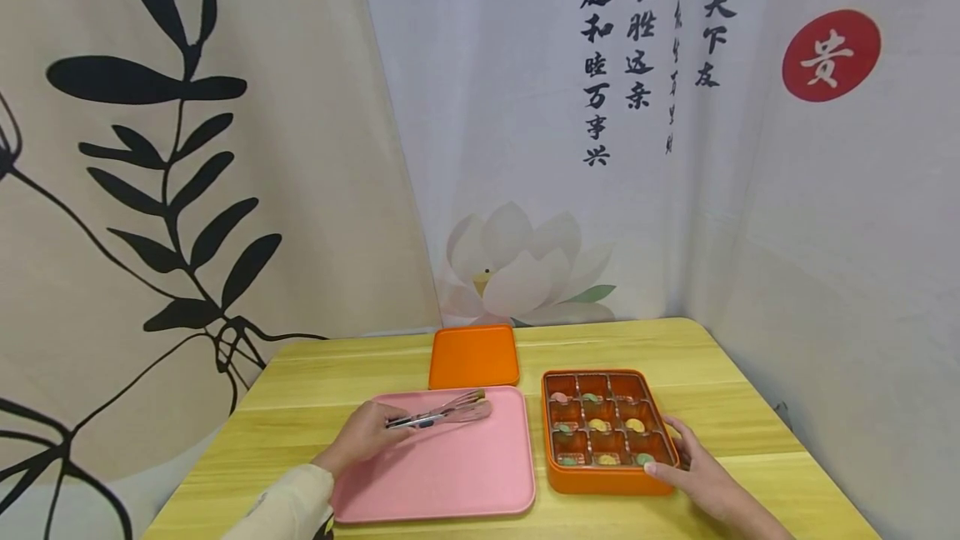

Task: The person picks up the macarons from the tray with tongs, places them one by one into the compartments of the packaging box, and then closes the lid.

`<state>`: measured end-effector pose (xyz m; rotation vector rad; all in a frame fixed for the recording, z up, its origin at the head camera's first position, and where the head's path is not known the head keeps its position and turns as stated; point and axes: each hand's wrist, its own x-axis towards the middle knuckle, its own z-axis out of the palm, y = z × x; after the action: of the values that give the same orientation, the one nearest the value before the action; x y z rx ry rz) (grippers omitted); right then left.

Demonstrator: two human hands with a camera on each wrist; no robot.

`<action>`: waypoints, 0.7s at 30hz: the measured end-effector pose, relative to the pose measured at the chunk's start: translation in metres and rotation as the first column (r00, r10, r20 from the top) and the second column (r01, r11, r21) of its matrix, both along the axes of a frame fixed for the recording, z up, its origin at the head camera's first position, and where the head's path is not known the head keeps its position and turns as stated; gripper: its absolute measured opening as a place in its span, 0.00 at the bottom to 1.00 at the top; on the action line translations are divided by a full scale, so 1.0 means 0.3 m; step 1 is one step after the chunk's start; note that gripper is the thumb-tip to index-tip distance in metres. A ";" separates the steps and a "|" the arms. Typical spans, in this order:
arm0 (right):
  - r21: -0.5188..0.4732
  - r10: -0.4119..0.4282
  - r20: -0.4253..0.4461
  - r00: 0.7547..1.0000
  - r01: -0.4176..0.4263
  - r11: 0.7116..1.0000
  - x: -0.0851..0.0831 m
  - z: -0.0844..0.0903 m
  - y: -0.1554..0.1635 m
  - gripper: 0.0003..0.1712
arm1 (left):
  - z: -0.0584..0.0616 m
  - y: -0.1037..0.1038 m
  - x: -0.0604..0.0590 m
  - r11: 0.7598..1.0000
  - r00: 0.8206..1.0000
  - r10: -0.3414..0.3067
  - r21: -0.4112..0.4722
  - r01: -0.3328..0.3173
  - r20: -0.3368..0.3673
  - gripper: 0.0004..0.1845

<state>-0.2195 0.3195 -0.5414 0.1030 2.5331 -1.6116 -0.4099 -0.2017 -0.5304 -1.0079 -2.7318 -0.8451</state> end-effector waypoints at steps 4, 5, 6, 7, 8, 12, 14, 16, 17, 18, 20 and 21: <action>-0.016 0.004 -0.007 1.000 -0.004 1.000 -0.002 -0.002 0.000 0.48 | 0.001 -0.003 0.002 1.000 1.000 0.000 0.015 0.000 0.020 0.04; -0.017 0.004 -0.007 1.000 -0.005 1.000 -0.002 -0.002 0.000 0.48 | 0.001 -0.004 0.003 1.000 1.000 -0.001 0.019 0.001 0.027 0.04; -0.018 0.005 -0.007 1.000 -0.005 1.000 -0.001 -0.002 0.000 0.48 | 0.001 -0.005 0.003 1.000 0.999 -0.003 0.024 0.002 0.033 0.04; -0.017 0.005 -0.006 1.000 -0.005 1.000 -0.001 -0.002 0.000 0.49 | 0.001 -0.006 0.003 1.000 0.999 -0.003 0.026 0.002 0.039 0.04; -0.018 0.006 -0.004 1.000 -0.006 1.000 -0.001 -0.001 0.000 0.49 | 0.001 -0.006 0.004 1.000 0.999 -0.001 0.029 0.000 0.046 0.04; -0.011 0.005 -0.003 1.000 -0.005 1.000 0.000 0.000 0.001 0.49 | 0.002 -0.009 0.006 0.999 0.998 0.000 0.037 -0.002 0.059 0.04; -0.004 0.005 -0.004 1.000 -0.005 1.000 0.000 0.000 0.001 0.49 | 0.003 -0.010 0.007 0.999 0.998 0.004 0.037 -0.007 0.063 0.04; 0.000 0.005 -0.005 1.000 -0.005 1.000 0.001 0.000 0.001 0.49 | 0.004 -0.011 0.007 0.999 0.998 0.006 0.033 -0.008 0.059 0.04; 0.002 0.006 -0.005 1.000 -0.006 1.000 0.001 0.001 0.000 0.49 | 0.004 -0.011 0.007 0.999 0.998 0.009 0.031 -0.011 0.056 0.03; 0.003 0.005 -0.005 1.000 -0.005 1.000 0.001 0.001 0.000 0.49 | 0.004 -0.011 0.007 0.999 0.998 0.011 0.030 -0.012 0.056 0.03; 0.000 0.006 -0.005 1.000 -0.006 1.000 0.001 0.001 0.000 0.49 | 0.004 -0.012 0.005 0.999 0.998 0.015 0.028 -0.017 0.058 0.04; -0.001 0.006 -0.005 1.000 -0.006 1.000 0.002 0.001 0.000 0.49 | 0.004 -0.012 0.004 0.999 0.998 0.016 0.028 -0.017 0.059 0.04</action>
<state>-0.2190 0.3193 -0.5410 0.0919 2.5334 -1.6130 -0.4085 -0.2053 -0.5293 -0.9688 -2.7643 -0.9233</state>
